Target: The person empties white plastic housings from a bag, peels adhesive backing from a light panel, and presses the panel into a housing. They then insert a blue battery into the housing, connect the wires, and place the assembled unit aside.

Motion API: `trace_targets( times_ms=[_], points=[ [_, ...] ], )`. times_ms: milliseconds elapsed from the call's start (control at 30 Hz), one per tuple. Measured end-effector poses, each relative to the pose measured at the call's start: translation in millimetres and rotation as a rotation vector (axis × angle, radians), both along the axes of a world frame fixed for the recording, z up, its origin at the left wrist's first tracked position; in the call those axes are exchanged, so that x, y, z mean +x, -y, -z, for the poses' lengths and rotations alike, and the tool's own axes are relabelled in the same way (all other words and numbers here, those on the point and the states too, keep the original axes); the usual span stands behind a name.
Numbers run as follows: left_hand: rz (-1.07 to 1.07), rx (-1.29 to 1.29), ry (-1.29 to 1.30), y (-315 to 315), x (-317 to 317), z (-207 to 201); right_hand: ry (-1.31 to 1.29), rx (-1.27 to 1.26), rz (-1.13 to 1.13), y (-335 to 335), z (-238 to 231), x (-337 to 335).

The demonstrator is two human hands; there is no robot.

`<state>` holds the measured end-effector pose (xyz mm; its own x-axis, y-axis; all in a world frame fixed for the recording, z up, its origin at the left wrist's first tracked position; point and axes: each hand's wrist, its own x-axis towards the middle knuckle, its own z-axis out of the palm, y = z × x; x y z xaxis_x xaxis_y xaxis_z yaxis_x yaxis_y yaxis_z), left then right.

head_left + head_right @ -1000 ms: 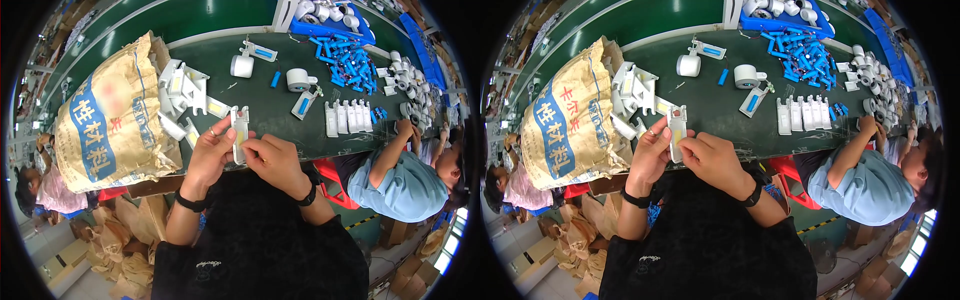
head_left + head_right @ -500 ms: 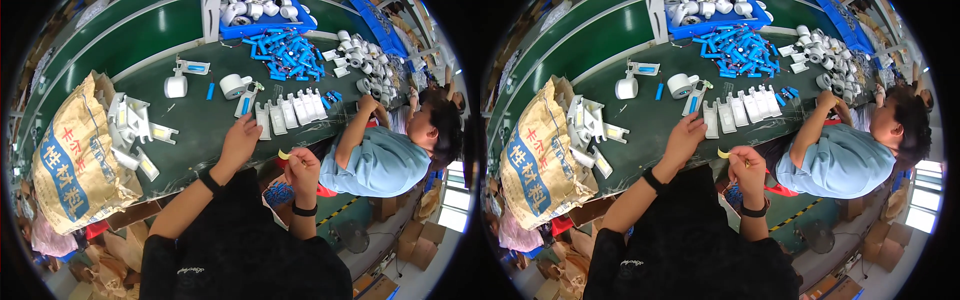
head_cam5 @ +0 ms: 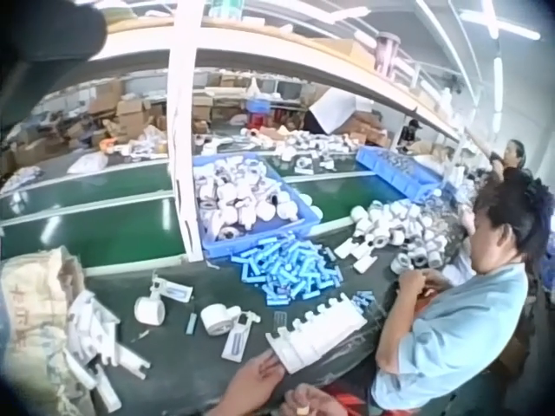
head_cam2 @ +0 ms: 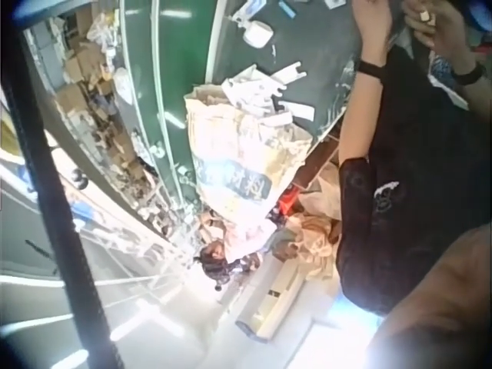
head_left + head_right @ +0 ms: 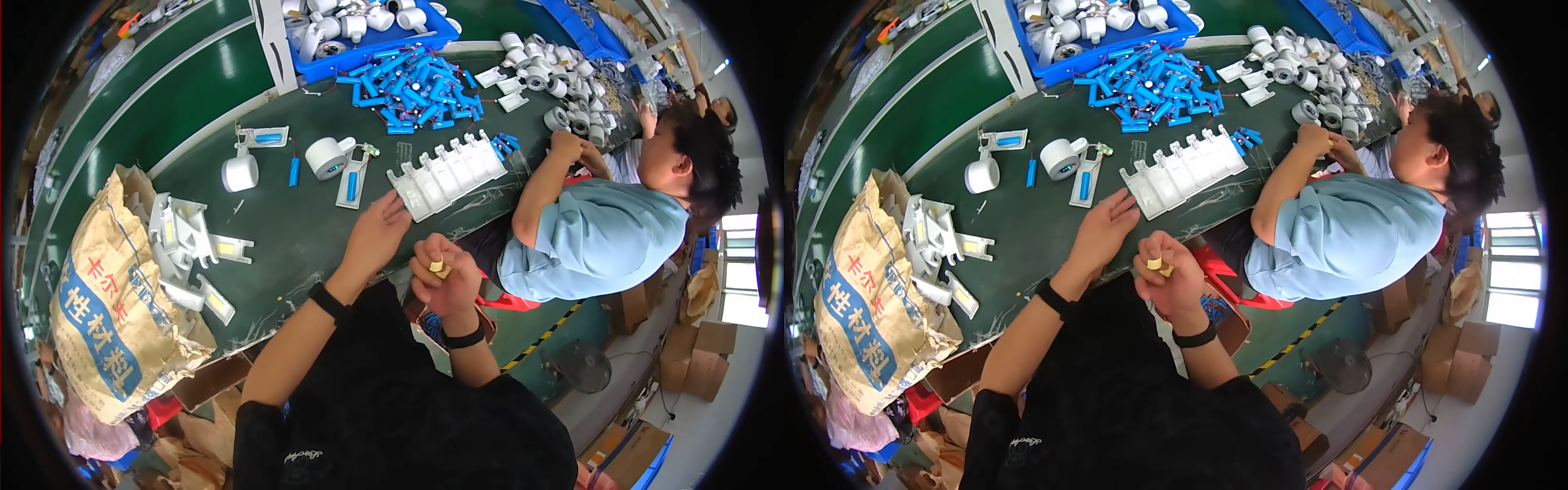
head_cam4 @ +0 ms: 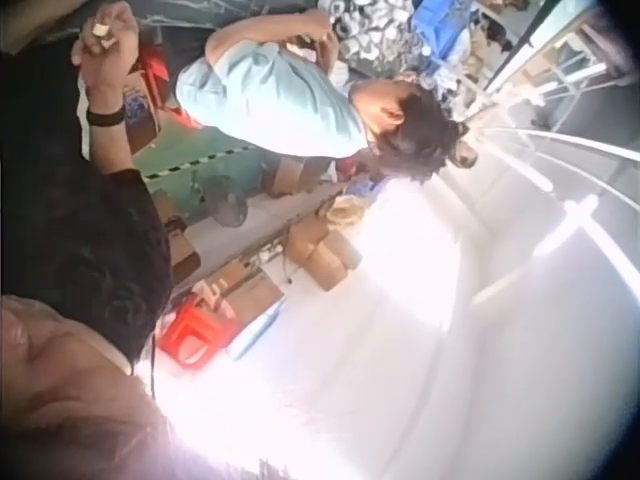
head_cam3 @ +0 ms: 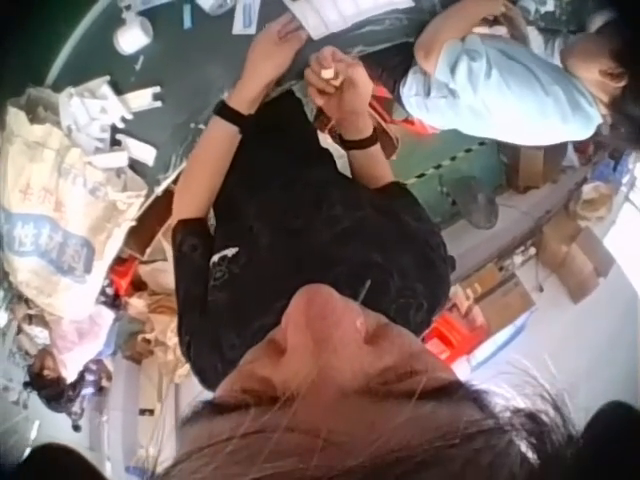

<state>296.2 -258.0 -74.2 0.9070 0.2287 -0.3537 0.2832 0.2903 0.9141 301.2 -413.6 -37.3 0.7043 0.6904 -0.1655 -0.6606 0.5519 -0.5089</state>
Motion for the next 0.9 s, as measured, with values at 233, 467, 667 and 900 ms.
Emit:
trace_targets(
  times_ms=[233, 467, 667, 900],
  points=[
    [-0.028, 0.214, 0.165, -8, -44, -9, -0.095, -0.138, -0.023, -20, -12, -15],
    [-0.366, 1.437, -0.173, -152, -221, -52, 0.003, -0.351, -0.256, -87, -7, -37],
    [0.160, 1.444, -0.108, -164, -264, -39, 0.231, -0.087, -0.593, -119, 2, -60],
    [0.016, 1.076, 0.176, -139, -247, -89, 0.732, -0.564, -0.351, -135, 43, -71]
  ],
)
